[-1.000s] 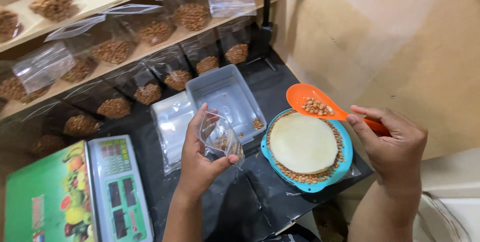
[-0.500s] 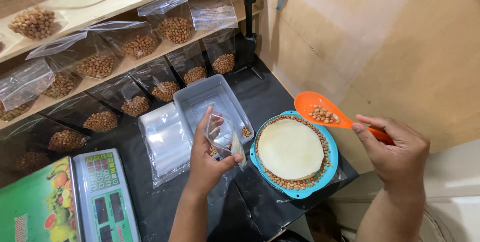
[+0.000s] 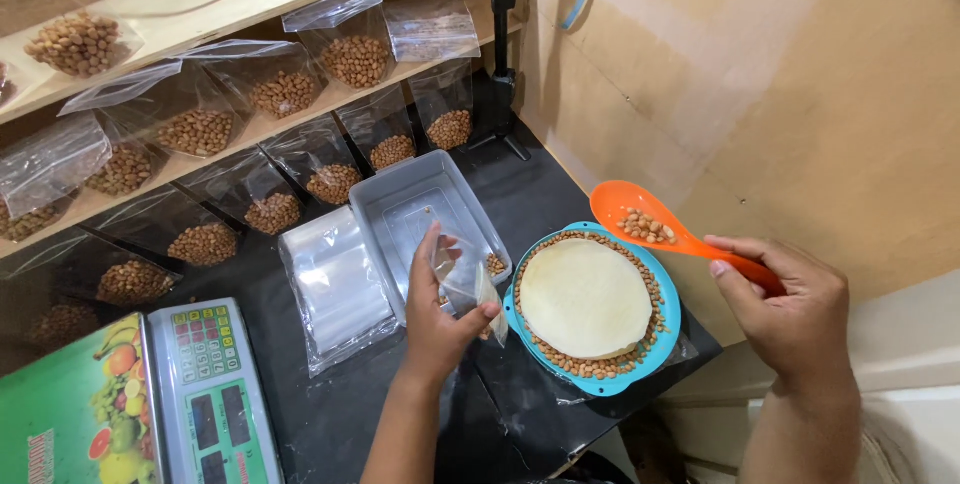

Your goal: Scoop peanuts into plastic bags for packaging.

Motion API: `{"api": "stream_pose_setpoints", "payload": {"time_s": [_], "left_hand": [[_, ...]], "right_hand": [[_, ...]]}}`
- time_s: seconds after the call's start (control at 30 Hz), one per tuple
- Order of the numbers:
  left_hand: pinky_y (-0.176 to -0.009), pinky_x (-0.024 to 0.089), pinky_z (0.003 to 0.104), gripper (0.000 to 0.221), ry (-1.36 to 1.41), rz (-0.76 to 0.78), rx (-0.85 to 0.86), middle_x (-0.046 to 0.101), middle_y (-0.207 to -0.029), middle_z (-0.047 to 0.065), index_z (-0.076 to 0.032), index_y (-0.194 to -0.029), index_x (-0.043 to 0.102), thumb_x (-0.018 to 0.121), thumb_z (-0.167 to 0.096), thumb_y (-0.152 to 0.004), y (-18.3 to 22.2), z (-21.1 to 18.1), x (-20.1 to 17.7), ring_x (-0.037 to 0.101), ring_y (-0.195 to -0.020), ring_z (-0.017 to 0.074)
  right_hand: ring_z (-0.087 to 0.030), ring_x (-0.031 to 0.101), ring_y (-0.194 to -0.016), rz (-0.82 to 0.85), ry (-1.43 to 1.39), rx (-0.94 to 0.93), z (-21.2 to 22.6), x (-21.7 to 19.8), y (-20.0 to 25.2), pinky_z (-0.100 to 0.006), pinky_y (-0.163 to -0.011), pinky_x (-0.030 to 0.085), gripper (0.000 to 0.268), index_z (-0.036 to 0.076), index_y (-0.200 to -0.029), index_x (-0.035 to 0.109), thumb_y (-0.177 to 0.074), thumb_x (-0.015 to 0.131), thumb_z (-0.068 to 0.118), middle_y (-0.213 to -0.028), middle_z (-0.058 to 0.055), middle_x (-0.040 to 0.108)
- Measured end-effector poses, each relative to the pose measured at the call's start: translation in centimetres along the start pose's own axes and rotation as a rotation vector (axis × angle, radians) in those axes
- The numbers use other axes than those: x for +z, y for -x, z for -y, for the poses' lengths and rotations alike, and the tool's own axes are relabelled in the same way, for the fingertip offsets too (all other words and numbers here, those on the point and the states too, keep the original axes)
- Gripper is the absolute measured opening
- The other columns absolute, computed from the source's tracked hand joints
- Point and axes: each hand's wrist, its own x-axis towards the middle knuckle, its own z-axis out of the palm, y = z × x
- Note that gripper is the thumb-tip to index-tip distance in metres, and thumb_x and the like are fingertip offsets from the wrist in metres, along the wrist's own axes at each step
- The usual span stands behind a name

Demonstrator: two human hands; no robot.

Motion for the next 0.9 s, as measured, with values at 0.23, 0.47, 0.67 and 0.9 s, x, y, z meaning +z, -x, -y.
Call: {"api": "stream_pose_setpoints", "payload": {"time_s": [0.23, 0.47, 0.67, 0.9], "left_hand": [[-0.122, 0.041, 0.043, 0.127, 0.153, -0.503, 0.266, 0.050, -0.147, 0.012, -0.002, -0.162, 0.029, 0.084, -0.072, -0.071, 6.0, 4.8, -3.5, 0.052, -0.137, 0.0259], [-0.118, 0.041, 0.044, 0.130, 0.003, -0.663, 0.286, 0.048, -0.146, 0.014, 0.000, -0.159, 0.027, 0.085, -0.072, -0.069, 8.7, 5.4, -9.2, 0.051, -0.133, 0.0268], [-0.117, 0.043, 0.043, 0.123, -0.341, -0.601, 0.299, 0.049, -0.145, 0.016, 0.002, -0.158, 0.032, 0.088, -0.060, -0.068, 8.4, 3.2, -12.3, 0.052, -0.134, 0.0289], [-0.106, 0.051, 0.039, 0.110, -0.459, -0.466, 0.292, 0.054, -0.135, 0.015, 0.002, -0.156, 0.037, 0.094, -0.041, -0.071, 4.9, -3.1, -14.9, 0.058, -0.120, 0.0270]], "right_hand": [[-0.007, 0.061, -0.072, 0.058, -0.048, -0.033, 1.2, 4.5, 1.9, -0.024, -0.066, 0.049, 0.024, 0.005, -0.111, 0.079, -0.087, 0.076, 0.004, -0.085, -0.004, 0.072], [-0.011, 0.067, -0.080, 0.208, -0.324, -0.251, 6.9, 14.4, 3.1, -0.025, -0.072, 0.053, 0.021, 0.003, -0.110, 0.076, -0.090, 0.073, 0.003, -0.091, -0.007, 0.074], [-0.010, 0.061, -0.071, 0.306, -0.451, -0.277, 12.5, 20.0, 4.0, -0.025, -0.061, 0.048, 0.022, 0.003, -0.111, 0.078, -0.089, 0.074, 0.003, -0.084, -0.008, 0.070], [-0.009, 0.066, -0.077, 0.277, -0.478, -0.470, 16.3, 19.3, 2.3, -0.024, -0.067, 0.051, 0.022, 0.001, -0.110, 0.077, -0.089, 0.074, 0.000, -0.091, -0.007, 0.073]]}}
